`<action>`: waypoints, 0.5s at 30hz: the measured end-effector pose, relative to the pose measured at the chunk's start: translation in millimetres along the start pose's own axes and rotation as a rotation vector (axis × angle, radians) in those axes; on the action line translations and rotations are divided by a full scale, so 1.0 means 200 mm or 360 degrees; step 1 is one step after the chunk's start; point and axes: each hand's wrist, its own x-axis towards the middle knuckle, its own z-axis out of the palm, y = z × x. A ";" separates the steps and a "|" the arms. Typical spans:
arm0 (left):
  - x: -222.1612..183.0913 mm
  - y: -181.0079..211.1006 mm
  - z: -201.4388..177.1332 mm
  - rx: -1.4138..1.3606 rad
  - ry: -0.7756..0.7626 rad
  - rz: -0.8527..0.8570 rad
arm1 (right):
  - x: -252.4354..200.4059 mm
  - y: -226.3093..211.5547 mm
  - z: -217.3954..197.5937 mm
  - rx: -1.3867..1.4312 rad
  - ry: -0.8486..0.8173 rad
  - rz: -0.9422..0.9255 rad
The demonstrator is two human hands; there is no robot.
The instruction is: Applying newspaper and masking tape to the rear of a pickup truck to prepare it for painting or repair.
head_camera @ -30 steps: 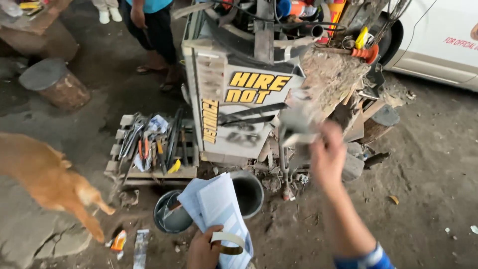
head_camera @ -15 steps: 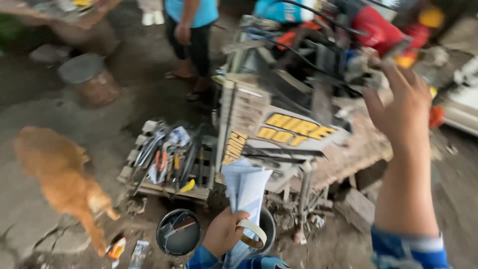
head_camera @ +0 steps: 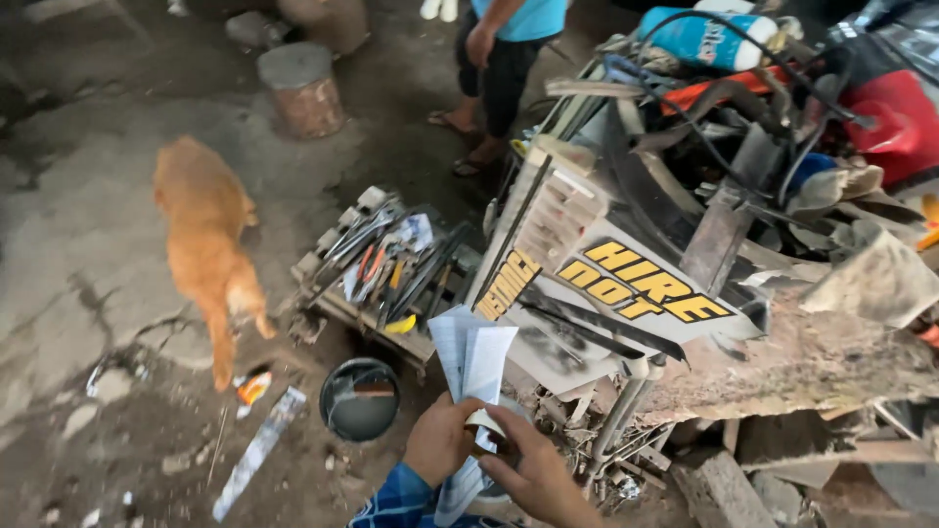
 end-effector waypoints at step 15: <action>-0.87 -0.13 0.29 -0.0130 0.0442 -0.0452 | -0.28 0.61 0.19 0.1624 -0.0245 0.0696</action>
